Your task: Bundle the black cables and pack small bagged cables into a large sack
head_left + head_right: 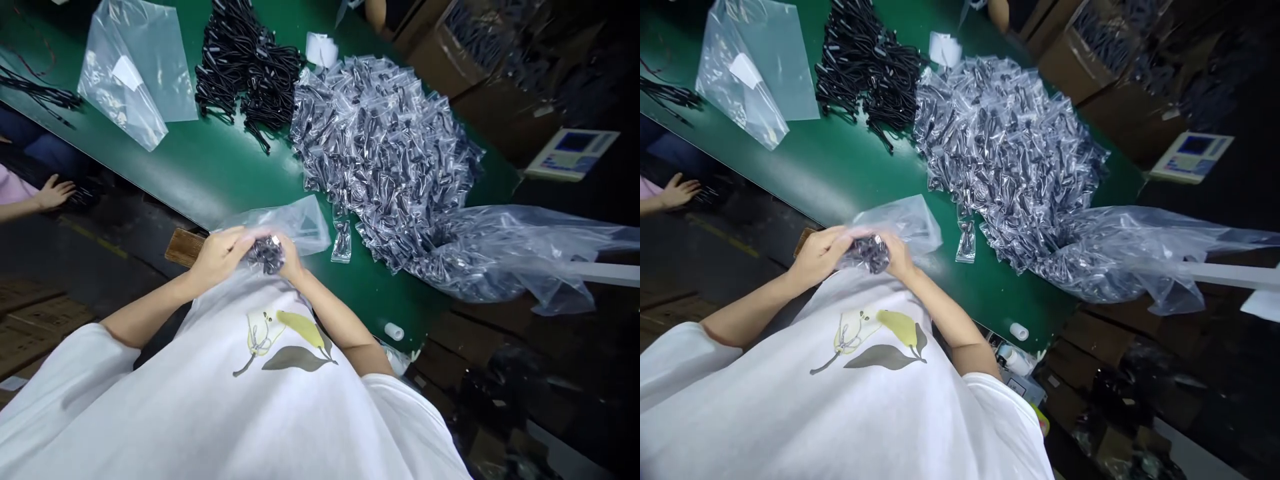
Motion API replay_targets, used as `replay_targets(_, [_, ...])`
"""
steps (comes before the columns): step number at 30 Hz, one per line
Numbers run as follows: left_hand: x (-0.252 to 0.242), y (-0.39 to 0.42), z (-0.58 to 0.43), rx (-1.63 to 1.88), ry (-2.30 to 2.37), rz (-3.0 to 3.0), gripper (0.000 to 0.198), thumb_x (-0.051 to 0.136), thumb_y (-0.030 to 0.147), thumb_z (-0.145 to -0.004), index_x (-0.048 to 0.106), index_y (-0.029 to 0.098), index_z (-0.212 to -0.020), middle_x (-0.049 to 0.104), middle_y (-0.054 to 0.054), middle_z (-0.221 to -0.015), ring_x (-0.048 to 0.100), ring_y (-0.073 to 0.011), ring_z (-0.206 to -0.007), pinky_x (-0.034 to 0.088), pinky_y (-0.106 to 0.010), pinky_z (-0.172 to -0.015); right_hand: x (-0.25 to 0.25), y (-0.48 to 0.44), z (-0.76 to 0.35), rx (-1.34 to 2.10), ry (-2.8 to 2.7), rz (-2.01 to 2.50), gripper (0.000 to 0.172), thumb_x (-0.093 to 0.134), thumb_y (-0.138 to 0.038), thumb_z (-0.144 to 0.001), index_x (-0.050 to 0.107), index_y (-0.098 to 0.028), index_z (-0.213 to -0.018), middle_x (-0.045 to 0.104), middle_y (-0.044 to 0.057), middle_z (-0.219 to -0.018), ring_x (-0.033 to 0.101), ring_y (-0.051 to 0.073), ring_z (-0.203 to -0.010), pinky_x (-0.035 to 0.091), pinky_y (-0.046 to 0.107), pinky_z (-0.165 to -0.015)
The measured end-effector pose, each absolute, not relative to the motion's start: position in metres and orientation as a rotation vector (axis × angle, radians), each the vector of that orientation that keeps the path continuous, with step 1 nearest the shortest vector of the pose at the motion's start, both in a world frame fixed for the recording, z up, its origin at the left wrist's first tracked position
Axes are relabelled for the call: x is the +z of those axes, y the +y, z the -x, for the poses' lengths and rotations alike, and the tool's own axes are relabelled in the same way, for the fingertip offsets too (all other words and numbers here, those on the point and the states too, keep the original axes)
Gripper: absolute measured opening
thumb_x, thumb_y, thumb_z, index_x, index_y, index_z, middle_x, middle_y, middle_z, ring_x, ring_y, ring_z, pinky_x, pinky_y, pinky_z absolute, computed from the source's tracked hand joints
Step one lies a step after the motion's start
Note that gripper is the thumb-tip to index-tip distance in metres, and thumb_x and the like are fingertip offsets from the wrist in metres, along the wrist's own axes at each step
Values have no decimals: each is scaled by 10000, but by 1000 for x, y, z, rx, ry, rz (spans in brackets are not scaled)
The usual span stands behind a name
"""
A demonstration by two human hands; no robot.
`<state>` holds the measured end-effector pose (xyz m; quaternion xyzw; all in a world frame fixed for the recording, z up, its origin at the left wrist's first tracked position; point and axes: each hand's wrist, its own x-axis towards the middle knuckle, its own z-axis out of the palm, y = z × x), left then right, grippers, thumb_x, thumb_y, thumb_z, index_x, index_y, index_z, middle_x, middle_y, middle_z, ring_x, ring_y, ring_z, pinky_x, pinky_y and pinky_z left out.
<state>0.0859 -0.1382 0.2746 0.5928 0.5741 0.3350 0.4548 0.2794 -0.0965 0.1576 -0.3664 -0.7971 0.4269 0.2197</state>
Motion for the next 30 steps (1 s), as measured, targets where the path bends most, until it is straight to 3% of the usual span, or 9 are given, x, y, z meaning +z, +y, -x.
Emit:
replay_targets(3, [265, -153, -98, 729, 1144, -1787, 558, 348, 506, -1035, 761, 151, -1160, 714, -69, -815, 649, -151, -741, 484, -234, -701, 135, -76, -273, 1144, -2453, 925, 207, 582, -217, -929, 695, -153, -1091, 713, 120, -1120, 641, 256, -1101, 474, 476, -1063])
replay_targets(8, [243, -159, -123, 579, 803, -1868, 564, 268, 471, -1058, 677, 189, -1324, 749, -87, -907, 664, -176, -806, 495, -257, -751, 110, -73, -224, 1094, -2909, 657, 234, 485, -112, -963, 700, -201, -972, 719, 71, -984, 624, 202, -1017, 368, 398, -1159])
replay_targets(12, [238, -167, -108, 501, 624, -1692, 559, 315, 521, -1043, 694, 195, -1293, 732, -70, -867, 634, -160, -736, 474, -243, -692, 89, -71, -168, 1016, -3005, 895, 161, 542, -203, -991, 657, -145, -1086, 687, 66, -1063, 633, 207, -1050, 452, 472, -1057])
replay_targets(14, [240, -174, -91, 514, 620, -1613, 555, 331, 527, -1040, 711, 190, -1263, 715, -70, -852, 631, -158, -732, 463, -240, -676, 85, -67, -150, 1006, -2994, 1067, 230, 603, -307, -979, 644, -140, -1133, 670, 71, -1131, 641, 219, -1065, 501, 475, -994])
replay_targets(18, [249, -175, -54, 470, 706, -1563, 541, 327, 508, -1046, 731, 198, -1228, 655, -48, -785, 596, -152, -702, 446, -240, -667, 99, -60, -139, 1127, -2884, 1232, 201, 557, -174, -982, 638, -105, -1153, 679, 109, -1169, 635, 228, -1115, 482, 471, -1019])
replay_targets(21, [250, -157, -34, 354, 607, -1553, 664, 372, 685, -963, 736, 187, -1207, 613, -33, -714, 555, -149, -643, 440, -245, -623, 129, -65, -160, 1297, -2748, 1126, 294, 511, -8, -923, 640, -90, -1174, 681, 139, -1264, 576, 213, -1262, 400, 408, -1120])
replay_targets(23, [246, -133, -27, 359, 561, -1474, 753, 384, 782, -893, 716, 203, -1241, 603, -21, -689, 545, -145, -612, 451, -249, -591, 152, -78, -199, 1411, -2648, 1000, 369, 602, -23, -879, 647, -159, -1219, 673, 70, -1336, 555, 159, -1310, 383, 293, -1140])
replay_targets(27, [220, -61, -51, 378, 983, -1384, 425, 446, 563, -994, 718, 289, -1171, 601, 24, -670, 518, -105, -555, 439, -213, -530, 183, -99, -336, 1588, -2482, 1001, 239, 758, -242, -835, 744, -266, -1073, 775, -56, -1059, 718, 115, -972, 529, 170, -862])
replay_targets(30, [187, 4, -111, 238, 1194, -1520, 374, 478, 469, -974, 728, 231, -1116, 615, 25, -655, 521, -110, -537, 424, -217, -520, 169, -77, -435, 1502, -2343, 1410, 141, 662, -297, -912, 747, -197, -963, 752, -6, -817, 714, 136, -736, 551, 219, -715])
